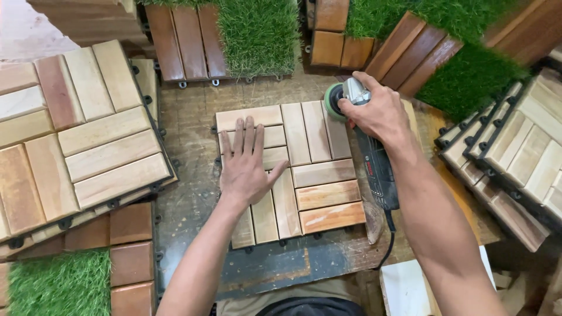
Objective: Sanding the surface of interlocking wooden floor tiles using a handheld orbital sander on a workbench.
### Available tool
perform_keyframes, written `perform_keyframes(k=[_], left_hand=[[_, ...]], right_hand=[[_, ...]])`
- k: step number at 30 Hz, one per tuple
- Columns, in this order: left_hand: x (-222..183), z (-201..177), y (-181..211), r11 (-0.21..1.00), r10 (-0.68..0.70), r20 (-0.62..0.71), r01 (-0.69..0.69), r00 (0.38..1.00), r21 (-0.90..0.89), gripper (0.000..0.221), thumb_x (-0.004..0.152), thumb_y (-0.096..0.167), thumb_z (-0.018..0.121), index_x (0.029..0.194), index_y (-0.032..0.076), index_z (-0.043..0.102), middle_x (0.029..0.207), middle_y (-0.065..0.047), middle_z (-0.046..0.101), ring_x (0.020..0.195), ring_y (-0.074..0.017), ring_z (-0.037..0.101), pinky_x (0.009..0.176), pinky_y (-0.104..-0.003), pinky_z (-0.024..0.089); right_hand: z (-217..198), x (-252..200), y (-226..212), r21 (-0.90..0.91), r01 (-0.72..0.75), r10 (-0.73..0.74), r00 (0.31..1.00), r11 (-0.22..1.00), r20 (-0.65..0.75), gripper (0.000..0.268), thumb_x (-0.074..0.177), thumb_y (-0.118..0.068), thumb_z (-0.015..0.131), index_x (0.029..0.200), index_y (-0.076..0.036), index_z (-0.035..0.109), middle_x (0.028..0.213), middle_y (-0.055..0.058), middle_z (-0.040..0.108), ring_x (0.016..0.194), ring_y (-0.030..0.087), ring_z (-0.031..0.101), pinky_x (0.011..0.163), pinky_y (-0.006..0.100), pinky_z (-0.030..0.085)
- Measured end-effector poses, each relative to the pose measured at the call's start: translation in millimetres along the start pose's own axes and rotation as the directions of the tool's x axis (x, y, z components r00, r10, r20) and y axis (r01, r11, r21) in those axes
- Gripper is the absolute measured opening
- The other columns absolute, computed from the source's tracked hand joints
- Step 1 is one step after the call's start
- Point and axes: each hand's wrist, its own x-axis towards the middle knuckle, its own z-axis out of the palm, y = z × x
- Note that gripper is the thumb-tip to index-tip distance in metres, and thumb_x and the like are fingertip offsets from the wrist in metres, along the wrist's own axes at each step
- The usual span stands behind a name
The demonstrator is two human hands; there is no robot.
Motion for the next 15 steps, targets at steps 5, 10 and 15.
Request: perform_keyframes(k=[5,10,15], left_hand=[[0.4,-1.8,1.2,1.0,-0.001,0.014,0.001,1.0,-0.018,0.099,0.092,0.077,0.043,0.158,0.004,0.035,0.169,-0.02,0.022,0.158,-0.0359,0.011,0.125,-0.062,-0.002],[0.5,-0.7,0.6,1.0,0.001,0.003,-0.001,1.0,-0.029,0.1,0.093,0.078,0.043,0.158,0.004,0.035,0.168,-0.02,0.023,0.158,-0.0364,0.012,0.125,-0.062,-0.001],[-1.9,-1.2,0.7,0.999,-0.006,0.004,0.006,1.0,-0.036,0.099,0.092,0.078,0.043,0.158,0.004,0.035,0.169,-0.019,0.022,0.158,-0.0354,0.012,0.125,-0.061,0.0]], right_hand=[[-5.5,-11.3,-0.4,0.018,-0.008,0.008,0.999,1.0,0.042,0.072,0.079,-0.058,0.071,0.147,-0.039,0.055,0.12,0.026,0.065,0.119,0.042,0.063,0.104,0.053,0.048],[-6.8,-21.0,0.0,0.019,-0.005,0.003,0.998,1.0,0.058,0.072,0.081,-0.055,0.071,0.149,-0.038,0.055,0.119,0.028,0.064,0.118,0.043,0.063,0.103,0.053,0.049],[-7.6,-31.5,10.2,-0.044,0.003,0.001,0.995,0.999,0.095,0.076,0.081,-0.061,0.069,0.151,-0.04,0.051,0.121,0.028,0.062,0.122,0.044,0.06,0.106,0.053,0.047]])
